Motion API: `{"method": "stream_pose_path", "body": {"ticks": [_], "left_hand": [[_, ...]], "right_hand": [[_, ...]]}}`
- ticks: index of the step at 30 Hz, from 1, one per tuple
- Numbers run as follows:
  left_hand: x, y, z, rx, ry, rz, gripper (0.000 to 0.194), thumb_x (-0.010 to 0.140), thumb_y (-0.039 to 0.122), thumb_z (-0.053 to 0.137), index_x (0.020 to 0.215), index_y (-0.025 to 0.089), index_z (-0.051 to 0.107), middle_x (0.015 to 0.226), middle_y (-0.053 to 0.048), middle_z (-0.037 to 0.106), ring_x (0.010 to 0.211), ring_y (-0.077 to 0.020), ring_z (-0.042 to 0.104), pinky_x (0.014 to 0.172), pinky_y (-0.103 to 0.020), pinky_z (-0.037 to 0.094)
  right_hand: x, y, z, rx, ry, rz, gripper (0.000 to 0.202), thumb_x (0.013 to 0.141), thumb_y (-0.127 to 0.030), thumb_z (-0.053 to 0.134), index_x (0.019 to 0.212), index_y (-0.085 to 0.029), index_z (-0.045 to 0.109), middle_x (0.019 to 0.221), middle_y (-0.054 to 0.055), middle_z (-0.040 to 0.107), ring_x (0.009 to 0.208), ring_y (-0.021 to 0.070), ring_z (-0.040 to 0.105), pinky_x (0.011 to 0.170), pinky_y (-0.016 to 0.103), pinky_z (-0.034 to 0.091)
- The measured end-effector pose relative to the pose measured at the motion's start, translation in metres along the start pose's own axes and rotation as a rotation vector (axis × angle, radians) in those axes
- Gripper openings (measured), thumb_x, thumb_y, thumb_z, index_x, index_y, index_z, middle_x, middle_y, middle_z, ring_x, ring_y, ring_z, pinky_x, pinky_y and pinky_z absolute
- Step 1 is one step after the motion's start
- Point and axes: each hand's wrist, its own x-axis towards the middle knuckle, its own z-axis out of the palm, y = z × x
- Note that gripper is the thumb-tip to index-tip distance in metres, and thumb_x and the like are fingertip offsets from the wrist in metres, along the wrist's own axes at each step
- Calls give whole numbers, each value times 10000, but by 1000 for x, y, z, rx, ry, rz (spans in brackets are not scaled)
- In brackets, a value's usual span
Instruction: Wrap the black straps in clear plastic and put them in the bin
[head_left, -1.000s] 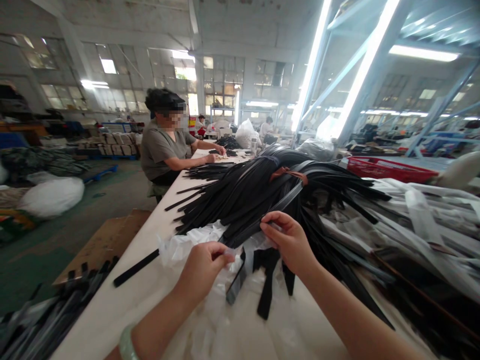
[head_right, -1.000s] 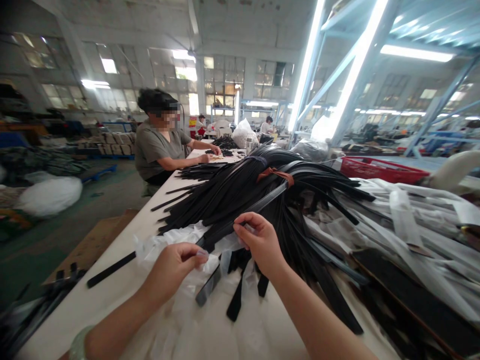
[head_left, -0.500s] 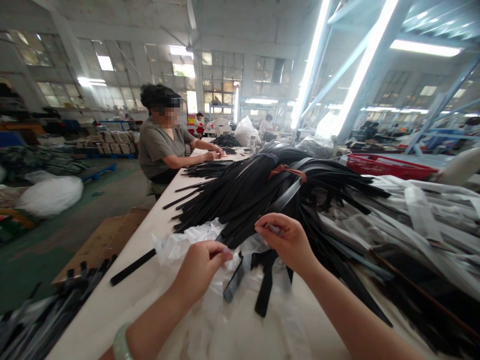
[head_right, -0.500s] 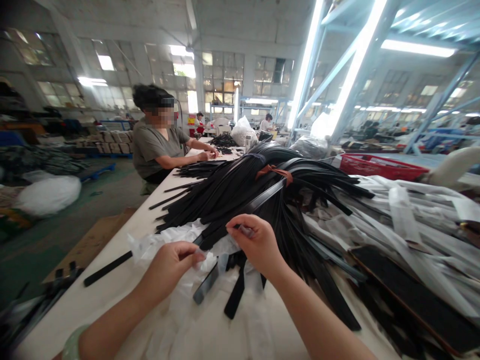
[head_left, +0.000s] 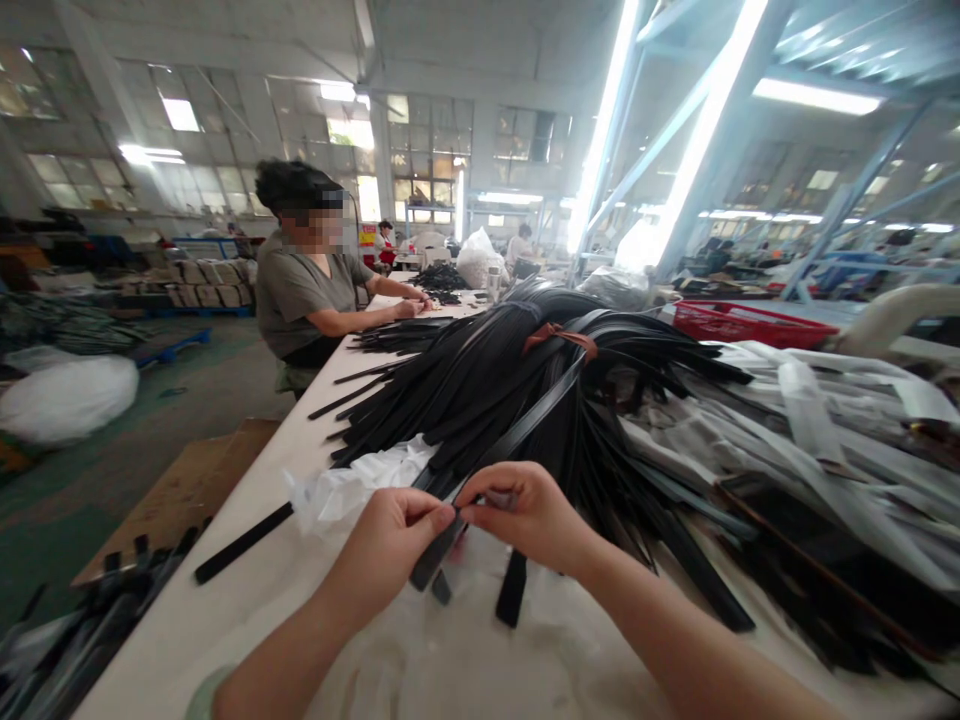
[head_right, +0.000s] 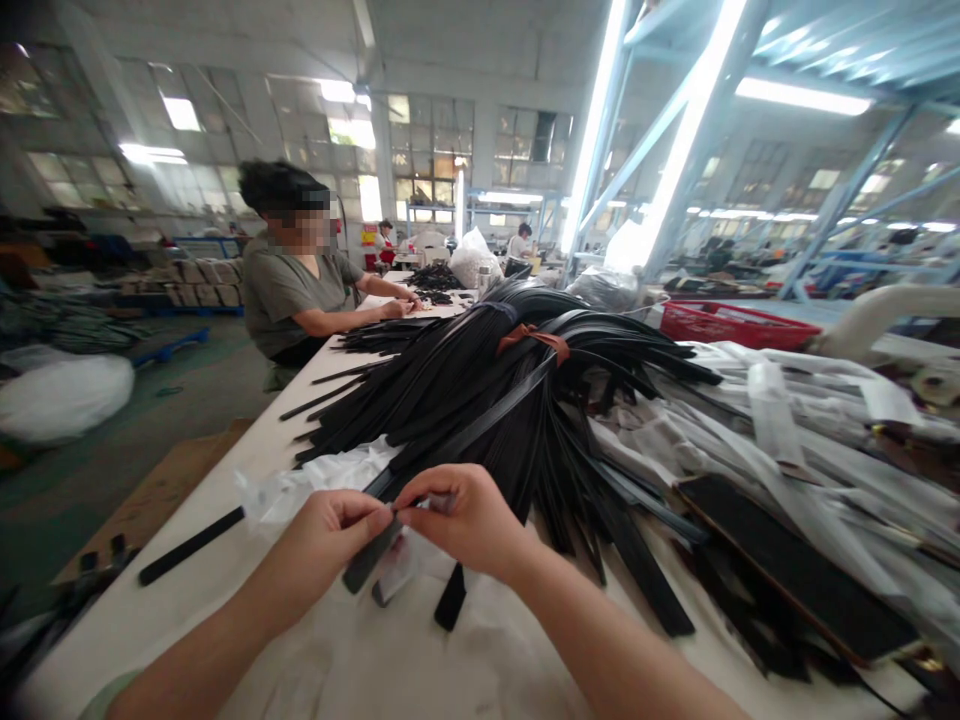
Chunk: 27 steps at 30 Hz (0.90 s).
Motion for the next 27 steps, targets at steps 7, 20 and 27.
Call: {"method": "stream_pose_path", "body": {"ticks": [7,20,27], "left_hand": [[-2,2,-2,-125,-189,-221,451,660,580,691,630,131,687,631,-102,722,578,-194,659,473,-207,393],[-1,-1,1,-190,-149,-291,432,618,543,734,626,113,694,628,-104,718,559,-172,645,521,-225,439],[-4,-3,4,-267,-101,-229,404,607,491,758,647,94,693,625,-106,713,555,-175,651,496,-219,439]], "right_hand": [[16,21,-31,158,307,301,470,801,-477,617,1113,-126,636,622,9,662,339,39,351,317,158,230],[8,6,-10,-49,100,105,367,935,-396,450,1151,-157,626,1012,80,727,643,125,643,601,247,514],[1,5,8,30,23,-2,307,941,-364,474,1082,-170,664,1012,76,728,949,189,663,874,335,501]]}}
